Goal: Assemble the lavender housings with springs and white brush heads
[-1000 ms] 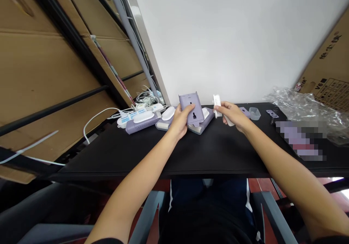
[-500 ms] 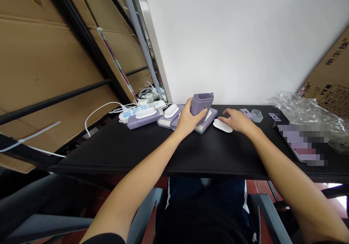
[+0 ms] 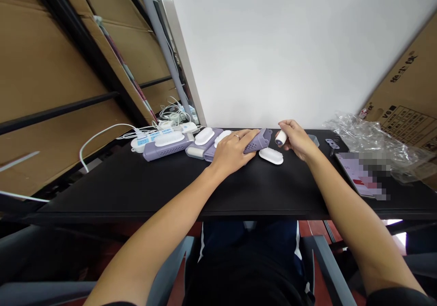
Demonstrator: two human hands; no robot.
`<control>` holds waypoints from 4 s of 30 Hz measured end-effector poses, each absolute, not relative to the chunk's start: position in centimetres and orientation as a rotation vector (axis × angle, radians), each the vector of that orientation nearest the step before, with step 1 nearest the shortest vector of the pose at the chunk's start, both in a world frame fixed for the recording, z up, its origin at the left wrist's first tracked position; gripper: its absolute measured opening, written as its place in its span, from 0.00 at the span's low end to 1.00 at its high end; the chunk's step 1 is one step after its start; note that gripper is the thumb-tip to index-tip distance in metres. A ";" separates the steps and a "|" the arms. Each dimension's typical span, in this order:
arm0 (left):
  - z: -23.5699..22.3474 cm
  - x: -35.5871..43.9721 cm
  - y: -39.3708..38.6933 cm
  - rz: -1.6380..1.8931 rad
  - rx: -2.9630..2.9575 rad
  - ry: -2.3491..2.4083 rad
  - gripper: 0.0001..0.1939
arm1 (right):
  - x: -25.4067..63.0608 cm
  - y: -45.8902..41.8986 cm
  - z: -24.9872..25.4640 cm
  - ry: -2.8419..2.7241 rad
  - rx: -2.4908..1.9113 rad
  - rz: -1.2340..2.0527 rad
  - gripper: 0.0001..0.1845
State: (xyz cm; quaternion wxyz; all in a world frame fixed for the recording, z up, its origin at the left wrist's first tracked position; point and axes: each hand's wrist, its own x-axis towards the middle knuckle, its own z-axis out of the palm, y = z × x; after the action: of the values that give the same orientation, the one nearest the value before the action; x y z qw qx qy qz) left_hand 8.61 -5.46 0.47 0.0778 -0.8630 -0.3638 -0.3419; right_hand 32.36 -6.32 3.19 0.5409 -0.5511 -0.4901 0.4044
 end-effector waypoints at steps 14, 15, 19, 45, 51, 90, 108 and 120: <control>1.5 8.2 -5.6 -0.920 -2.632 -1.229 0.27 | 32.2 -5.5 2.2 -1.361 -0.958 0.610 0.31; 1.5 8.2 -5.6 -0.915 -2.634 -1.239 0.28 | 32.2 -5.4 2.1 -1.395 -0.952 0.593 0.30; 1.6 8.1 -5.6 -0.896 -2.635 -1.254 0.28 | 32.2 -5.0 1.5 -1.452 -0.948 0.563 0.25; 1.6 8.2 -5.7 -0.860 -2.560 -1.299 0.27 | 31.0 -7.6 1.7 -2.013 -1.156 0.003 0.32; 1.4 8.0 -5.4 -0.884 -2.540 -1.319 0.28 | 30.8 -7.8 1.6 -2.073 -1.079 0.153 0.32; 1.1 8.2 -5.4 -0.842 -2.473 -1.238 0.29 | 30.1 -6.9 1.2 -1.942 -0.937 0.477 0.29; 0.8 8.2 -5.3 -0.980 -2.482 -1.206 0.26 | 29.7 -7.6 1.1 -1.918 -0.941 0.297 0.27; 0.5 8.2 -5.1 -1.017 -2.470 -1.129 0.26 | 29.0 -7.5 0.5 -1.866 -0.969 0.091 0.27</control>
State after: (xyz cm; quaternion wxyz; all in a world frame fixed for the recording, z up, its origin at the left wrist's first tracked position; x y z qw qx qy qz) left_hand 8.19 -5.07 0.48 0.1204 -0.8456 -0.3864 -0.3481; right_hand 29.01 -7.54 0.46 0.4958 -0.3997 -0.7701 0.0376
